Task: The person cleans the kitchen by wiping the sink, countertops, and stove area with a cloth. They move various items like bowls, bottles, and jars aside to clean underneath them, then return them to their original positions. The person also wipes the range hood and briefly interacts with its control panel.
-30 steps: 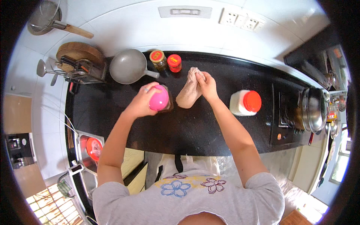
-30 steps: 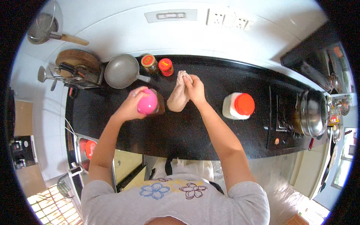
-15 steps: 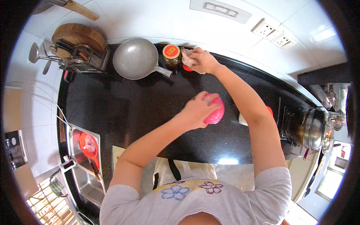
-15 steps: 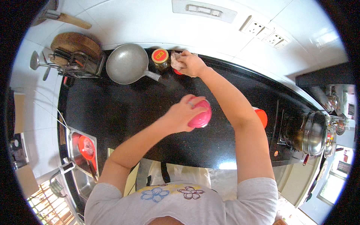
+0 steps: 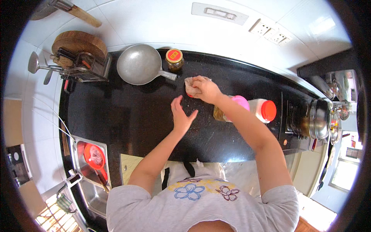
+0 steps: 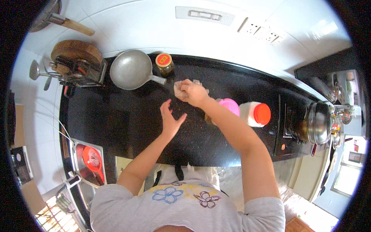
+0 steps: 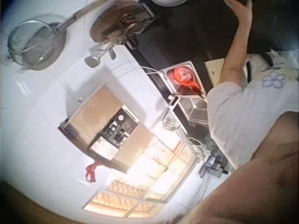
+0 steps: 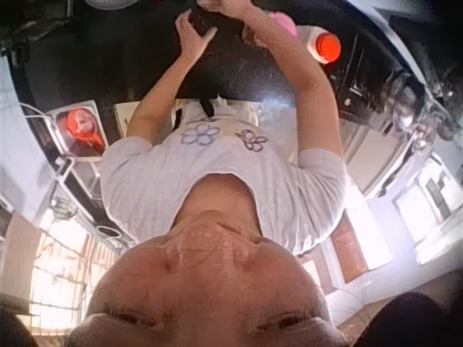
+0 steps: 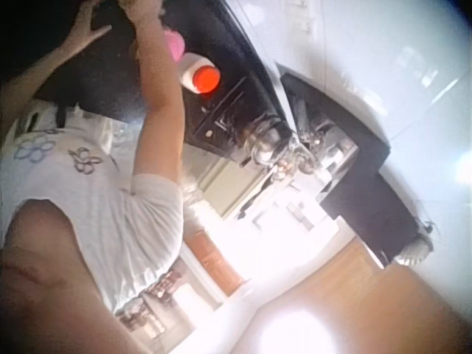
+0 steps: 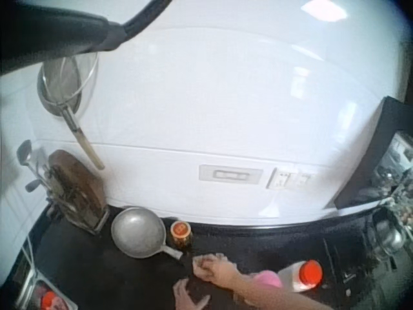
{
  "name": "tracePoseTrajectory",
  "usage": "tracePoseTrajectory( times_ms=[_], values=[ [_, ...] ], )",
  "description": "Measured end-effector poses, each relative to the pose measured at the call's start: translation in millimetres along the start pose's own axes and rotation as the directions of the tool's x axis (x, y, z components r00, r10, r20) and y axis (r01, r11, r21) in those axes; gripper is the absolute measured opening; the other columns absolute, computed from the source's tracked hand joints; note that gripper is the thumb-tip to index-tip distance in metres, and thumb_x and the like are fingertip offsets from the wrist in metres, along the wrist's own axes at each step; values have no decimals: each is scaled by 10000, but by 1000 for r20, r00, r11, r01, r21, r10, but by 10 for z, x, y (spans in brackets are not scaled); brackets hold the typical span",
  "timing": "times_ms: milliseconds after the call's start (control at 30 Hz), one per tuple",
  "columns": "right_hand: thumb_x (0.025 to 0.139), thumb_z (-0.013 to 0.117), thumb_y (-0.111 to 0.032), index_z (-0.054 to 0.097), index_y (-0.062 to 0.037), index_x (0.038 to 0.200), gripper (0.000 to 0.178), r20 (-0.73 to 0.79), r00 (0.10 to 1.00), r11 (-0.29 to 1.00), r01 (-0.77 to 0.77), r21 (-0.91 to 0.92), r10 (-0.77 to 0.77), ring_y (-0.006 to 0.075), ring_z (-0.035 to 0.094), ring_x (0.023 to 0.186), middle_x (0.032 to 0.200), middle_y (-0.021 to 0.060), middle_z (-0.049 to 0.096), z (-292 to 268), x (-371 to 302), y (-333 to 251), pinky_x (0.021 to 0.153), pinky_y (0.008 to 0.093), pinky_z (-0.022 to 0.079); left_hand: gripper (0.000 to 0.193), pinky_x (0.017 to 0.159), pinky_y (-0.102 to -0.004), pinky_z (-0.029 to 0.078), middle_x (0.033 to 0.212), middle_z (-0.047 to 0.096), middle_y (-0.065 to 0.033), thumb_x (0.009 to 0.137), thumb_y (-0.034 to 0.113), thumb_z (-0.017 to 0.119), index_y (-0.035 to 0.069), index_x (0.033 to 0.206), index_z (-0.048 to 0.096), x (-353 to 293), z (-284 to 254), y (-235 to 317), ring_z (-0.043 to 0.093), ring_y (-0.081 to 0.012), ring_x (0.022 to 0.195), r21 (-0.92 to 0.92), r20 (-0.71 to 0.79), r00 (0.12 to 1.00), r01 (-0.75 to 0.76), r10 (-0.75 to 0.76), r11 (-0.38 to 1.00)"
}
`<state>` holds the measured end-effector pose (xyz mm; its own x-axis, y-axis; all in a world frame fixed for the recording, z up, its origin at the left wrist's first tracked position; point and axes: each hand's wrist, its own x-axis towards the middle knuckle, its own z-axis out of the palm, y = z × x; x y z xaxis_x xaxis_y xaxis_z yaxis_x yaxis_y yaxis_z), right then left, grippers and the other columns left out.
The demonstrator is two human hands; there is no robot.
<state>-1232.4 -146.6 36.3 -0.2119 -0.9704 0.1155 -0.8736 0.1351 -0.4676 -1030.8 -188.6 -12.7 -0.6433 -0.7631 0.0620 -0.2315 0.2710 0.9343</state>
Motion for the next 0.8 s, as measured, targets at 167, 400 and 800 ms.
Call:
tracePoseTrajectory(
  times_ms=[167,400,800],
  values=[
    [720,799,-199,677,-62,998,332,-259,963,997,-72,39,80,359,650,1009,1190,112,619,373,-476,-673,798,453,538,906,1064,-470,419,1383,511,-190,661,209,895,45,1413,417,100,91,-465,485,-383,1290,100,108,980,-179,169,979],
    [883,714,-123,638,-20,1150,296,-47,654,491,-518,700,755,296,689,1006,1070,169,702,438,-450,-515,859,361,533,770,972,-444,487,1291,584,-169,686,195,873,59,1333,476,228,-167,-437,575,-374,1192,52,178,966,-202,190,978],
    [860,634,9,649,-53,1223,368,-276,692,720,-503,478,667,344,602,1177,1195,171,665,909,-1161,-725,1008,410,458,944,1036,-504,412,1277,455,-255,639,28,861,29,1409,315,-68,112,-289,466,-452,1213,220,4,990,-138,140,966]
  ],
)
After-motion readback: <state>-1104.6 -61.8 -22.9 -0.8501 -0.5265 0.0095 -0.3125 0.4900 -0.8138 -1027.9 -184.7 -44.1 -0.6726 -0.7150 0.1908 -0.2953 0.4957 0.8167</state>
